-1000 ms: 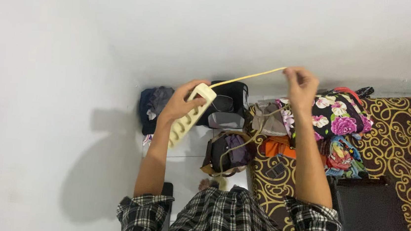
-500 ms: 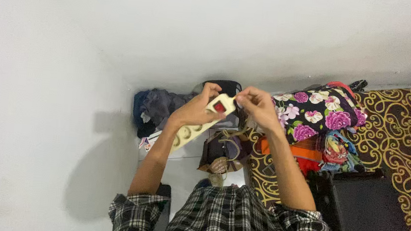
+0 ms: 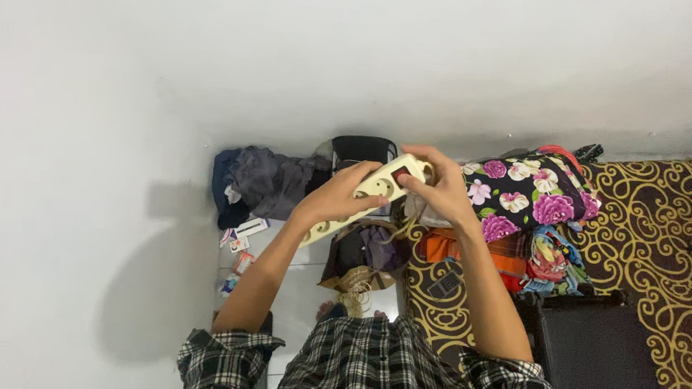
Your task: The person sits on the floor and unwraps two extension cords, then plugs them into a wall socket and into each other. They then plug several phone chargers into the extension cords and connect charging cables to two portable power banks.
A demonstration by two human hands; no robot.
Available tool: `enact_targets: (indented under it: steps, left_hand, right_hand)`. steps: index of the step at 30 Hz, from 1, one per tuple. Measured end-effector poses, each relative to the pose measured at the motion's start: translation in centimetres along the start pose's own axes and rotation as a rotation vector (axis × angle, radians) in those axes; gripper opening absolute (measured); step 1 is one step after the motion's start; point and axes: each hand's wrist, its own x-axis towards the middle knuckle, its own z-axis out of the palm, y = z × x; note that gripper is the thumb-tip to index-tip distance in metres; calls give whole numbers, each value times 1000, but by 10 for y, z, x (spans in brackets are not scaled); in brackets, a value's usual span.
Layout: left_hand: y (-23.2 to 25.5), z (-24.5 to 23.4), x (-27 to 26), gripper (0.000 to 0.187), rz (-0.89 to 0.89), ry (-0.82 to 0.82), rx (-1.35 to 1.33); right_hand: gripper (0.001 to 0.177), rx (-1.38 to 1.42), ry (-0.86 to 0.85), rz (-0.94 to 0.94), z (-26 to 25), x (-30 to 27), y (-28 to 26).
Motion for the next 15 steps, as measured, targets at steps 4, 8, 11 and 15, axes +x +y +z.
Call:
enact_targets:
  steps: [4, 8, 11, 15]
  left_hand:
    - [-10, 1, 5, 89, 99, 27, 179]
    - [-31, -18, -2, 94, -71, -30, 251]
    - [-53, -34, -13, 74, -29, 38, 166]
    - [-77, -24, -11, 40, -225, 367, -205]
  right_hand:
    - [47, 12, 163, 106, -12, 0, 12]
    - [42, 114, 375, 109, -32, 0, 22]
    - [46, 253, 419, 91, -46, -3, 28]
    - [47, 222, 406, 107, -50, -3, 35]
